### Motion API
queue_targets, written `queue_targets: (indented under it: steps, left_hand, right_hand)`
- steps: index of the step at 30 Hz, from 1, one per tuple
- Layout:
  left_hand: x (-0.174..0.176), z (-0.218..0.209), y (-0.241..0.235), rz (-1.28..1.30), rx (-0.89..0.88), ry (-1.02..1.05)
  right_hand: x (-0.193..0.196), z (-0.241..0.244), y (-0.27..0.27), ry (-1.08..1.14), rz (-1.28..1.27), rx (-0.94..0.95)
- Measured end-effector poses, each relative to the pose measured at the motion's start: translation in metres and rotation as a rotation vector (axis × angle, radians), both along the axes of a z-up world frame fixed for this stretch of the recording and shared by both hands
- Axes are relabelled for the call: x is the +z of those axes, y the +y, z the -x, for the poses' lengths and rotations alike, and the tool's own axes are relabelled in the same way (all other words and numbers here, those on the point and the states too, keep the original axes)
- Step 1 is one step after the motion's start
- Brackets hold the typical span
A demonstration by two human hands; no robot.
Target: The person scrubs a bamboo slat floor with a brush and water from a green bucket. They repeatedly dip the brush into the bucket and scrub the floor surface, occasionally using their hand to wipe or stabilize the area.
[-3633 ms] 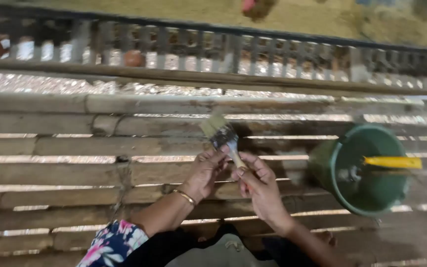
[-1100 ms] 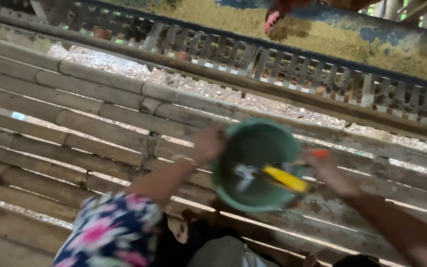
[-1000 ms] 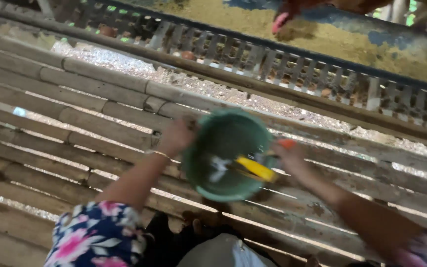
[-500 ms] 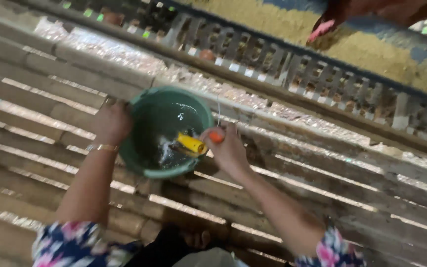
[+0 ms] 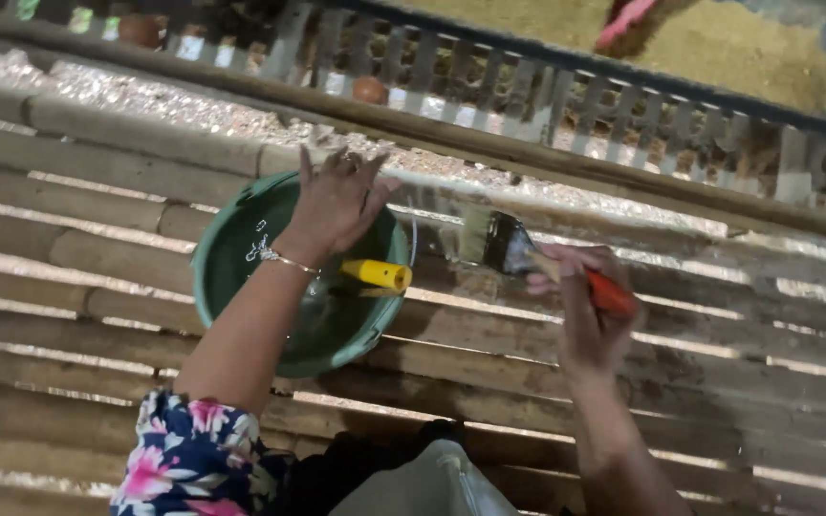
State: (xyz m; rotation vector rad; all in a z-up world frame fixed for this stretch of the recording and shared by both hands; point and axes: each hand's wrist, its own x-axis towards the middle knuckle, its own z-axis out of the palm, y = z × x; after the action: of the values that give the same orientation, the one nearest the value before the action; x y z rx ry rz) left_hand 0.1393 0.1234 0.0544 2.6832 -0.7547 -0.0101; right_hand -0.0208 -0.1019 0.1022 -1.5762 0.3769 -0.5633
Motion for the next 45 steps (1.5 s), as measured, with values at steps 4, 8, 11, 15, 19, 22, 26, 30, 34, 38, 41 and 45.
queue_targets:
  steps: [4,8,11,15,19,22,26,30,34,38,41,45]
  left_hand:
    - [-0.014,-0.017,-0.007,-0.108,0.010,0.119]
    - [0.009,-0.029,-0.015,-0.160,0.053,0.330]
    - [0.022,-0.032,-0.016,-0.093,0.122,0.503]
    - [0.033,-0.031,-0.018,-0.165,0.131,0.565]
    - [0.028,-0.026,-0.013,-0.116,0.148,0.524]
    - [0.024,-0.032,-0.012,-0.010,0.186,0.485]
    - [0.041,-0.025,-0.005,0.150,0.217,0.458]
    - [0.092,-0.004,0.010,0.343,0.172,0.528]
    - [0.167,0.007,-0.004,-0.140,0.235,0.759]
    - [0.179,0.024,-0.003,-0.616,0.118,0.701]
    - [0.148,0.038,0.009,-0.776,0.047,0.387]
    - [0.101,0.050,0.008,-0.476,-0.013,0.095]
  right_hand:
    - [-0.097,-0.019,0.016,0.166,-0.109,-0.047]
    - [-0.176,-0.056,0.078,0.017,0.045,-0.063]
    - [-0.181,-0.049,0.049,0.131,0.251,0.131]
    - [-0.139,-0.003,-0.015,0.169,0.055,0.051]
    - [-0.056,-0.002,0.022,0.262,-0.298,-0.136]
    - [-0.113,-0.024,0.053,0.228,-0.420,-0.024]
    - [-0.182,-0.014,0.038,0.386,-0.332,0.062]
    - [-0.097,0.011,-0.024,0.324,-1.054,-0.335]
    - [-0.059,0.022,-0.010,0.413,-0.010,-0.030]
    - [-0.106,-0.004,0.037,0.139,-0.204,0.291]
    - [-0.137,0.005,0.015,0.272,0.030,0.183]
    - [-0.115,0.013,-0.010,0.279,0.205,-0.015]
